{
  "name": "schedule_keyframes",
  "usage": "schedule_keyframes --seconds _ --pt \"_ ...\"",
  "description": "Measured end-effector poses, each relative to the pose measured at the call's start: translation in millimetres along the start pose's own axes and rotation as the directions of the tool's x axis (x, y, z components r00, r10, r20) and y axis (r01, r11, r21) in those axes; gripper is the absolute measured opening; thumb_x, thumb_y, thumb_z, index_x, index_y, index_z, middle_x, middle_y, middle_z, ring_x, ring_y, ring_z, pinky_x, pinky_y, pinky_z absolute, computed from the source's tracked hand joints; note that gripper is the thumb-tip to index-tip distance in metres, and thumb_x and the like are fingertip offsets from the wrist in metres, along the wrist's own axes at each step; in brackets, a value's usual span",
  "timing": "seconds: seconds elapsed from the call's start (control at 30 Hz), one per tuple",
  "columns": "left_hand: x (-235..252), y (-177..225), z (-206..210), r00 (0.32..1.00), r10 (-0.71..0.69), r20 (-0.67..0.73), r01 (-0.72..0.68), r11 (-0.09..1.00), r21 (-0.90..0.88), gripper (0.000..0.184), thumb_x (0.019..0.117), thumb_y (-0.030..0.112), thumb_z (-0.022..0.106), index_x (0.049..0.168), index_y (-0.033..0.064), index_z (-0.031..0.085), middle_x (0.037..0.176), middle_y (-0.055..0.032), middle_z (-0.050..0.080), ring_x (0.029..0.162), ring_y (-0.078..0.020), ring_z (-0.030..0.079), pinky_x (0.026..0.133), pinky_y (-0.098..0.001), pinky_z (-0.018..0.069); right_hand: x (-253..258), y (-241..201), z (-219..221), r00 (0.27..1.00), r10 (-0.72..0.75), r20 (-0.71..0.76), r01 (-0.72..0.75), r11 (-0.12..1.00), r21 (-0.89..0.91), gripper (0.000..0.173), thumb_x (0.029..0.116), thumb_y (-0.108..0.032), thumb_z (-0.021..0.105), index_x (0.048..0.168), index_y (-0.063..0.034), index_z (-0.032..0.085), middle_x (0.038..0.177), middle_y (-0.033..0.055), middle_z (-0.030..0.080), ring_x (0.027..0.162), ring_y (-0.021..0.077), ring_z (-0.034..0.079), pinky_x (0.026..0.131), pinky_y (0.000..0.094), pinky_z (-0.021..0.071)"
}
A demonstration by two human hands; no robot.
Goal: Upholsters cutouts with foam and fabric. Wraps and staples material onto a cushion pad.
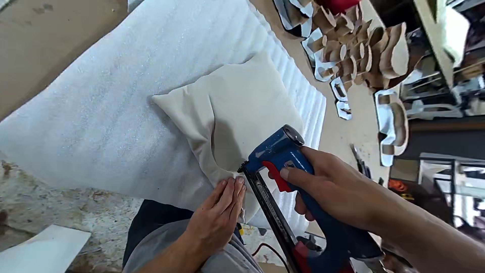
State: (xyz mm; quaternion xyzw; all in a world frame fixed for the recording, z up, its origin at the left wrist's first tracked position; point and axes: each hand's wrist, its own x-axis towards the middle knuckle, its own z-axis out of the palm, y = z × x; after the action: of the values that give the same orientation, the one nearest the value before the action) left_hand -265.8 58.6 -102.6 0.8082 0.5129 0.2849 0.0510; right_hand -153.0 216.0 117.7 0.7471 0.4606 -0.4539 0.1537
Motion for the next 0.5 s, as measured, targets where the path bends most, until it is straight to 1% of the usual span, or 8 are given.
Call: schedule_keyframes --seconds 0.07,0.17,0.2,0.23,0.3,0.33,0.43,0.5 --pt "-1 0 3 1.0 -0.005 -0.009 0.005 1.0 -0.031 0.047 0.1058 0.024 0.041 0.144 0.0021 0.057 0.149 -0.0113 0.058 0.141 -0.0245 0.051 0.12 -0.0391 0.0341 5 -15 1 0.999 0.05 0.0 -0.05 0.998 -0.043 0.017 0.1076 -0.025 0.054 0.118 -0.0117 0.053 0.079 0.0116 0.07 0.051 0.0226 0.068 0.047 0.0336 0.0604" --pt "-3 0 5 0.999 -0.036 -0.011 0.035 0.996 -0.084 0.048 0.1065 0.026 0.039 0.144 0.0033 0.057 0.152 -0.0087 0.056 0.143 -0.0223 0.048 0.121 -0.0381 0.0318 9 -37 4 0.995 0.098 0.001 -0.097 0.992 -0.085 0.017 0.1083 -0.023 0.053 0.116 -0.0089 0.055 0.081 0.0129 0.069 0.05 0.0225 0.067 0.046 0.0337 0.0604" --pt "-3 0 4 0.999 -0.046 -0.013 0.044 0.994 -0.1 0.048 0.1063 0.026 0.039 0.144 0.0035 0.058 0.151 -0.0081 0.057 0.143 -0.022 0.049 0.121 -0.0377 0.032 9 -45 9 0.993 0.118 -0.007 -0.119 0.989 -0.089 0.017 0.109 -0.023 0.051 0.117 -0.0085 0.054 0.084 0.0125 0.069 0.05 0.0213 0.066 0.046 0.0326 0.06" --pt "-4 0 4 0.999 -0.053 -0.012 0.051 0.993 -0.111 0.048 0.1063 0.026 0.039 0.143 0.0031 0.059 0.15 -0.0079 0.057 0.143 -0.0219 0.05 0.121 -0.0377 0.0326 8 -53 14 0.99 0.141 -0.027 -0.143 0.985 -0.096 0.019 0.1098 -0.023 0.049 0.119 -0.0076 0.053 0.083 0.0117 0.067 0.048 0.0194 0.064 0.046 0.0309 0.0583" --pt "-3 0 3 0.998 -0.06 -0.005 0.059 0.991 -0.116 0.048 0.106 0.026 0.038 0.142 0.0022 0.059 0.15 -0.008 0.058 0.142 -0.0219 0.051 0.12 -0.038 0.034 11 -64 22 0.984 0.171 -0.048 -0.176 0.977 -0.117 0.021 0.1103 -0.025 0.048 0.118 -0.0066 0.054 0.08 0.0108 0.065 0.046 0.0177 0.062 0.044 0.0297 0.0572" --pt "-3 0 3 0.998 -0.062 0.001 0.061 0.991 -0.121 0.048 0.1065 0.026 0.038 0.142 0.0017 0.059 0.15 -0.008 0.058 0.142 -0.0218 0.051 0.12 -0.0381 0.0342 13 -67 22 0.981 0.189 -0.04 -0.193 0.972 -0.136 0.021 0.1105 -0.025 0.047 0.118 -0.0066 0.053 0.081 0.0107 0.065 0.046 0.0176 0.062 0.044 0.0298 0.0571" --pt "-3 -1 2 0.998 -0.063 0.013 0.065 0.99 -0.128 0.048 0.1071 0.025 0.036 0.142 0.0015 0.059 0.15 -0.0083 0.058 0.141 -0.0215 0.051 0.119 -0.0376 0.0355 25 -75 14 0.968 0.25 0.022 -0.24 0.95 -0.201 0.021 0.1101 -0.027 0.049 0.116 -0.0076 0.054 0.088 0.0125 0.071 0.05 0.0205 0.066 0.046 0.0321 0.0595" --pt "-3 0 1 0.997 -0.074 0.014 0.076 0.987 -0.145 0.047 0.1065 0.024 0.037 0.14 0.0018 0.061 0.148 -0.0084 0.059 0.14 -0.0212 0.053 0.118 -0.0368 0.0362 31 -81 13 0.961 0.275 0.038 -0.259 0.938 -0.232 0.021 0.11 -0.027 0.049 0.114 -0.0062 0.054 0.086 0.0132 0.071 0.049 0.0213 0.066 0.045 0.0329 0.0597"
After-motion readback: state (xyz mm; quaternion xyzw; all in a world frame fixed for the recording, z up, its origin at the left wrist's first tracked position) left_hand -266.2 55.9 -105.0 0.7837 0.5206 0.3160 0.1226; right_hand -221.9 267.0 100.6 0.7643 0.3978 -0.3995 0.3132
